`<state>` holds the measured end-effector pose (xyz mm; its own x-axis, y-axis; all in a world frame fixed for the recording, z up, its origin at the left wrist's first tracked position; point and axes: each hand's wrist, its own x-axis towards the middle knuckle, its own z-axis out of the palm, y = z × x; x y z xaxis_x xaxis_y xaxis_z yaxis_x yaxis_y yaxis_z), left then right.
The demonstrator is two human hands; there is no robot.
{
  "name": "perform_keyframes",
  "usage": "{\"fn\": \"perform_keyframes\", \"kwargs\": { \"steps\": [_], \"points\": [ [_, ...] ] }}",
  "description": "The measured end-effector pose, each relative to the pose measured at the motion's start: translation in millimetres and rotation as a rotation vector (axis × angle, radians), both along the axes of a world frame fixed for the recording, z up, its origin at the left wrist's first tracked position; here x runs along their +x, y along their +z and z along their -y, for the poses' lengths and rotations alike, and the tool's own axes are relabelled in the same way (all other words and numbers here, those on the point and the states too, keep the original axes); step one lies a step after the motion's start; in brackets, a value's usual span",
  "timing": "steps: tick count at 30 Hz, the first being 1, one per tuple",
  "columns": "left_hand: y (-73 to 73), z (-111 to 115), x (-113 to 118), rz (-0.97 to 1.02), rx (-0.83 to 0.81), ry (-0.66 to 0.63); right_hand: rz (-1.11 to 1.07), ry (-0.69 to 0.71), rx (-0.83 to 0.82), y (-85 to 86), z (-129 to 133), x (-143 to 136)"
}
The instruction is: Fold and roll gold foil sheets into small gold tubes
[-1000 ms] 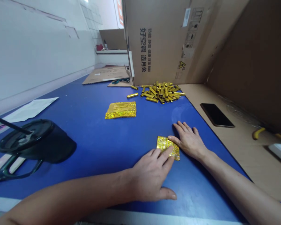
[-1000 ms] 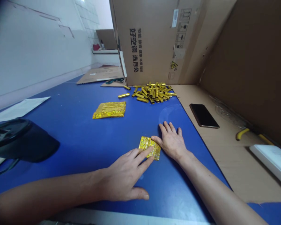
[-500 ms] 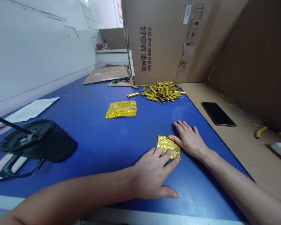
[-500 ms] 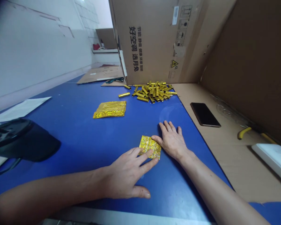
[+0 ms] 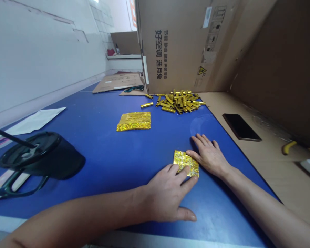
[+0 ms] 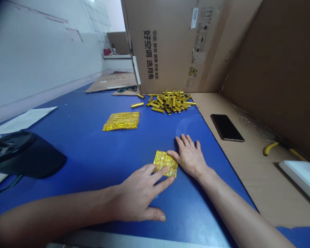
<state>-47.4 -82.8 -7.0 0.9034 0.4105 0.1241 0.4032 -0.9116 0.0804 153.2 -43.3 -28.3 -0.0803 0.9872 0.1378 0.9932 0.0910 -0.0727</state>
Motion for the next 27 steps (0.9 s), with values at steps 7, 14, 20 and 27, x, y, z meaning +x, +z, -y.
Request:
{"fn": "perform_keyframes", "kwargs": {
  "steps": [7,14,20,27],
  "points": [
    [-0.5,0.1,-0.2,-0.006,-0.015,-0.003,0.004,0.010,-0.006,2.4,0.8,-0.5],
    [2.5,0.8,-0.3,-0.015,-0.018,0.002,0.005,0.013,-0.003,1.4,0.1,0.3],
    [1.8,0.8,-0.2,-0.011,-0.021,0.004,-0.004,0.012,-0.008,-0.3,-0.4,1.0],
    [1.1,1.0,-0.3,-0.007,-0.032,0.003,-0.148,0.058,-0.058,9.1,4.2,4.4]
  ]
}}
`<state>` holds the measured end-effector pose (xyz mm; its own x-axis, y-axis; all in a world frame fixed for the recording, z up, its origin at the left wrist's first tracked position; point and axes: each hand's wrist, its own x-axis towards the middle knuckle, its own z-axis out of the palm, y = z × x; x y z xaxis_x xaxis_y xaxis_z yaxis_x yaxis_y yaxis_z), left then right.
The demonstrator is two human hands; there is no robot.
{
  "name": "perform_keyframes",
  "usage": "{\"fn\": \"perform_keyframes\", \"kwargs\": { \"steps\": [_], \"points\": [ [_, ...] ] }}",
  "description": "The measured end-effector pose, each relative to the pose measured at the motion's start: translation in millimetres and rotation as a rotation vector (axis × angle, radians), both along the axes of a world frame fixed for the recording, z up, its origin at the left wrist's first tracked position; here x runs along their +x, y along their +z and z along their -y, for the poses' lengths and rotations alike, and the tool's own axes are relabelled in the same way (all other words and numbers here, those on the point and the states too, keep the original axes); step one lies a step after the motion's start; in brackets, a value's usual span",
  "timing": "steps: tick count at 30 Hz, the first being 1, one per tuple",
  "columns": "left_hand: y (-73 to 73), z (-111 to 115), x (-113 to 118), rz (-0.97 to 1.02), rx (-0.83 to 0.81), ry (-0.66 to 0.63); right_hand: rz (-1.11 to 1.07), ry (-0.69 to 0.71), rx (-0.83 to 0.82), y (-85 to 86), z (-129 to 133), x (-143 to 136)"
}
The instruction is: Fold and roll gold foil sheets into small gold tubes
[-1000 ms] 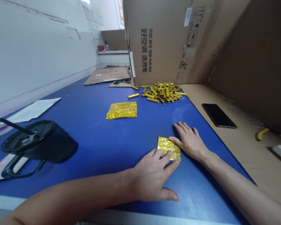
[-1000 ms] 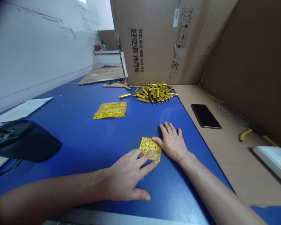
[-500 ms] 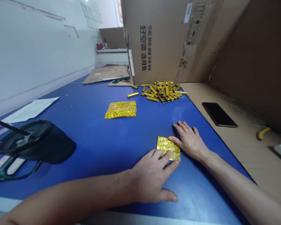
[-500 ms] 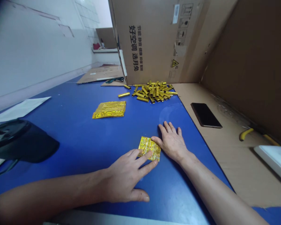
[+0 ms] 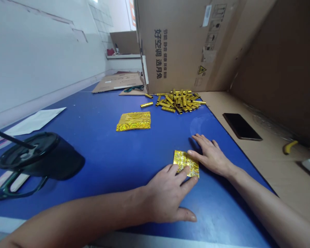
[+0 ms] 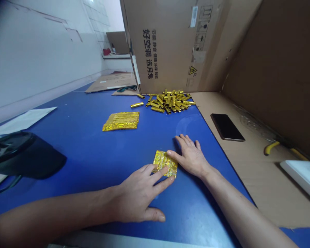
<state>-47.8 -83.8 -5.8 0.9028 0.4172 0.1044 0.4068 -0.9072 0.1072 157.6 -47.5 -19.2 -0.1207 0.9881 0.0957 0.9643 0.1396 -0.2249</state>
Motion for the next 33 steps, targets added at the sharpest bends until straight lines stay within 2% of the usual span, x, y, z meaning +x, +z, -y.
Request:
{"fn": "perform_keyframes", "kwargs": {
  "steps": [6,9,14,24,33],
  "points": [
    [-1.7,-1,0,-0.007,0.004,-0.003,0.030,0.177,-0.125,9.5,9,14],
    [-2.6,-1,0,-0.013,0.008,-0.009,0.066,0.210,-0.186,9.5,9,17],
    [-2.2,-1,-1,-0.012,0.014,-0.008,0.073,0.191,-0.223,9.6,8,16],
    [0.5,-2,-1,-0.010,0.011,-0.008,0.030,0.095,-0.159,7.2,8,12],
    [2.0,0,0,-0.027,0.026,-0.004,0.038,-0.027,-0.074,-6.8,3,8]
  ]
}}
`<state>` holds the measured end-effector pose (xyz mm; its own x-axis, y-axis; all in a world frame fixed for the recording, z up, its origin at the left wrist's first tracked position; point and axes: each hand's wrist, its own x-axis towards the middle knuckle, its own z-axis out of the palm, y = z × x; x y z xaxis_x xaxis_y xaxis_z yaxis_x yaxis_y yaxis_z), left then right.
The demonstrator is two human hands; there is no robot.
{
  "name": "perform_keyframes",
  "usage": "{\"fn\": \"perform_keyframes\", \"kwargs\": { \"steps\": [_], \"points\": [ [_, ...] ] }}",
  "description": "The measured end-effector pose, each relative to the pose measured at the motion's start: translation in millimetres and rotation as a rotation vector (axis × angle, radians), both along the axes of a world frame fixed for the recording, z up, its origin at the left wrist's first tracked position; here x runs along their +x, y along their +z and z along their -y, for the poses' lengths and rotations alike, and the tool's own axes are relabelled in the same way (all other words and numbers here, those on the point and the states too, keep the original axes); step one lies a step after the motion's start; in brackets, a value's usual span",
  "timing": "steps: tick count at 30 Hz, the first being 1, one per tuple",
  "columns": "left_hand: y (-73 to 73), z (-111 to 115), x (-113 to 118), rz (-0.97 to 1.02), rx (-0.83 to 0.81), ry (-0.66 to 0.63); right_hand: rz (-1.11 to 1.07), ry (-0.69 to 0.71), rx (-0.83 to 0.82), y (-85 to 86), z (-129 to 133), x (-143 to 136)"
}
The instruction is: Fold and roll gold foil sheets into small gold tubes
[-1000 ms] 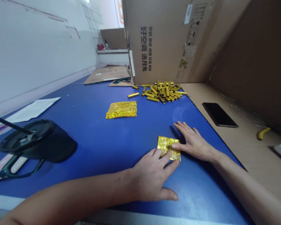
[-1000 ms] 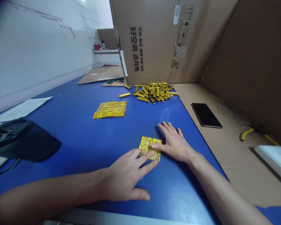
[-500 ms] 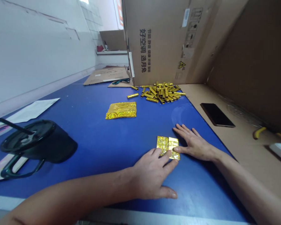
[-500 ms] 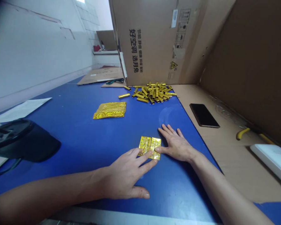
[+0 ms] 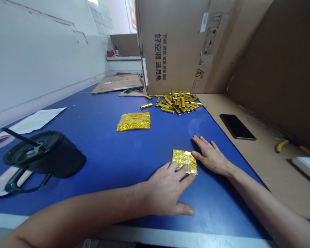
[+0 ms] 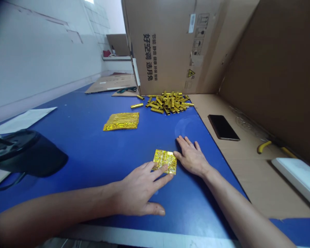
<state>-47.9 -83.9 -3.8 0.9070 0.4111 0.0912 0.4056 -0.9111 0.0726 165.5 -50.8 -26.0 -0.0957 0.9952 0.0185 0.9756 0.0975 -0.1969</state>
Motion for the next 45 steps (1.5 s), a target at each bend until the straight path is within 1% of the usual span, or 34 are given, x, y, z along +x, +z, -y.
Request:
{"fn": "perform_keyframes", "kwargs": {
  "steps": [6,14,21,25,28,30,33,35,39,43,45],
  "points": [
    [2.6,0,4,0.009,-0.005,0.025,-0.001,-0.002,0.042,-3.5,0,-1],
    [5.9,1,26,0.010,0.096,0.041,-0.007,0.014,0.084,-4.6,0,1],
    [3.6,2,25,0.002,0.123,0.053,0.006,-0.089,0.157,-2.6,-2,-6],
    [3.4,3,25,-0.012,0.106,0.057,-0.011,-0.111,0.176,-2.6,-3,-6],
    [3.3,5,25,-0.003,0.095,0.055,-0.061,-0.111,0.165,0.6,-4,-9],
    [2.8,6,25,0.000,0.092,0.055,-0.073,-0.067,0.130,3.8,-5,-14],
    [2.0,7,25,0.007,0.094,0.054,-0.009,0.012,0.052,5.9,-8,-20],
    [1.8,6,26,0.012,0.087,0.055,0.043,0.002,0.029,4.1,-11,-21],
    [1.6,6,25,0.023,0.082,0.048,0.085,-0.062,0.038,-1.2,-15,-17],
    [0.1,8,25,0.032,0.095,0.056,0.088,-0.069,0.036,-2.1,-16,-16],
    [1.6,10,24,0.025,0.090,0.065,0.089,-0.068,0.025,-1.7,-16,-17]
  ]
}}
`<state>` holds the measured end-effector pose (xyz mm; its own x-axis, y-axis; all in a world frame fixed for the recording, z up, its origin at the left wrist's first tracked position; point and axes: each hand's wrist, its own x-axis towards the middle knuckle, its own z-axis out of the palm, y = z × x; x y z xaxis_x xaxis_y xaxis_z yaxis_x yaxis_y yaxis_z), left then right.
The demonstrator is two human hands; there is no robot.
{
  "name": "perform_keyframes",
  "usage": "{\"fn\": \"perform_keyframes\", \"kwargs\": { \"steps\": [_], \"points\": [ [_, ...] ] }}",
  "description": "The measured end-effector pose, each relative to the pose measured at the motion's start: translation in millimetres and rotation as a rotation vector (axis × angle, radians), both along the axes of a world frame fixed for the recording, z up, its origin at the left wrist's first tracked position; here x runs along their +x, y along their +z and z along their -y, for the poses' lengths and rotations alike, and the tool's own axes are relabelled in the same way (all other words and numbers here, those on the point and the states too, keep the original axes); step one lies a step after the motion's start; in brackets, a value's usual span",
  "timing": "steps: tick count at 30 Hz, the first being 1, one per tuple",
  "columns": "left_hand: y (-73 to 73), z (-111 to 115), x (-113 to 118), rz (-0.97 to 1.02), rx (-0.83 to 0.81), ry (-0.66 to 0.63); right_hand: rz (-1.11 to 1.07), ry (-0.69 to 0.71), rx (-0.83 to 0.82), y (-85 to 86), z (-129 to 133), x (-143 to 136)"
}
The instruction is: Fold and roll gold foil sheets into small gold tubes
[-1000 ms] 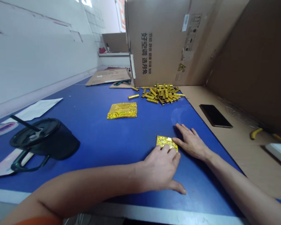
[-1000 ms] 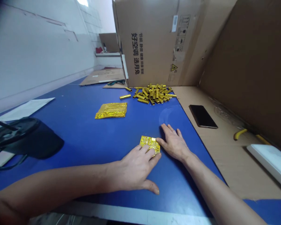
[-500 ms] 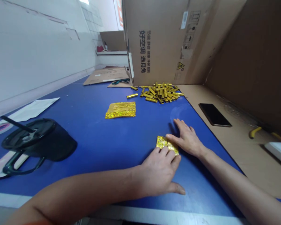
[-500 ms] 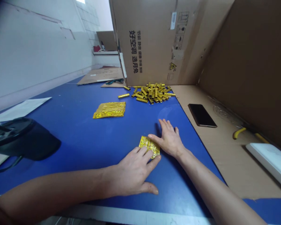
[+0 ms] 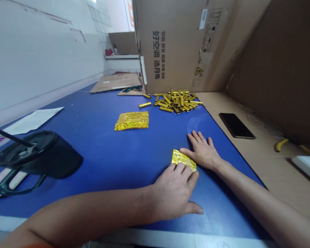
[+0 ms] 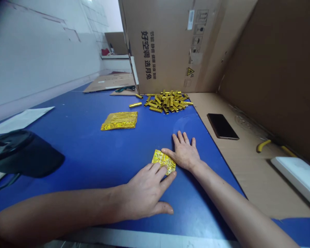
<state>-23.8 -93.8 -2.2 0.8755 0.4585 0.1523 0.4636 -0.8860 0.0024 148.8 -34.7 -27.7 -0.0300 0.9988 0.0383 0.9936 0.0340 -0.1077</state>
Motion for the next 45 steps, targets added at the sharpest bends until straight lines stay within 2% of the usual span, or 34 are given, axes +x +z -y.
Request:
{"fn": "perform_keyframes", "kwargs": {
  "steps": [3,7,10,12,16,21,26,31,38,45],
  "points": [
    [7.8,-5,-4,-0.021,-0.071,-0.015,0.006,0.002,-0.014,-0.3,0,0],
    [14.6,-27,-15,-0.020,-0.225,-0.024,0.016,0.011,0.001,-2.4,-1,2],
    [5.3,-43,-25,-0.055,-0.243,-0.059,0.021,0.023,0.008,-3.3,-1,3],
    [-4.1,-45,-31,-0.066,-0.253,-0.081,0.022,0.021,0.008,-3.4,-1,3],
    [-12.5,-34,-41,-0.045,-0.292,-0.125,0.014,0.020,0.010,-4.1,-1,3],
    [-2.9,-22,-44,-0.017,-0.329,-0.135,0.016,0.026,0.030,-6.3,-1,3],
    [-1.0,-21,-35,0.010,-0.304,-0.057,0.016,0.039,0.052,-5.0,1,2],
    [-6.5,-20,-30,0.015,-0.247,-0.063,0.011,0.073,0.101,-2.6,5,0],
    [-3.9,-19,-23,0.075,-0.215,-0.056,0.053,0.093,0.158,-0.8,6,-2],
    [-12.9,-15,-25,0.055,-0.210,-0.069,0.007,0.080,0.112,2.6,8,-3]
  ]
}}
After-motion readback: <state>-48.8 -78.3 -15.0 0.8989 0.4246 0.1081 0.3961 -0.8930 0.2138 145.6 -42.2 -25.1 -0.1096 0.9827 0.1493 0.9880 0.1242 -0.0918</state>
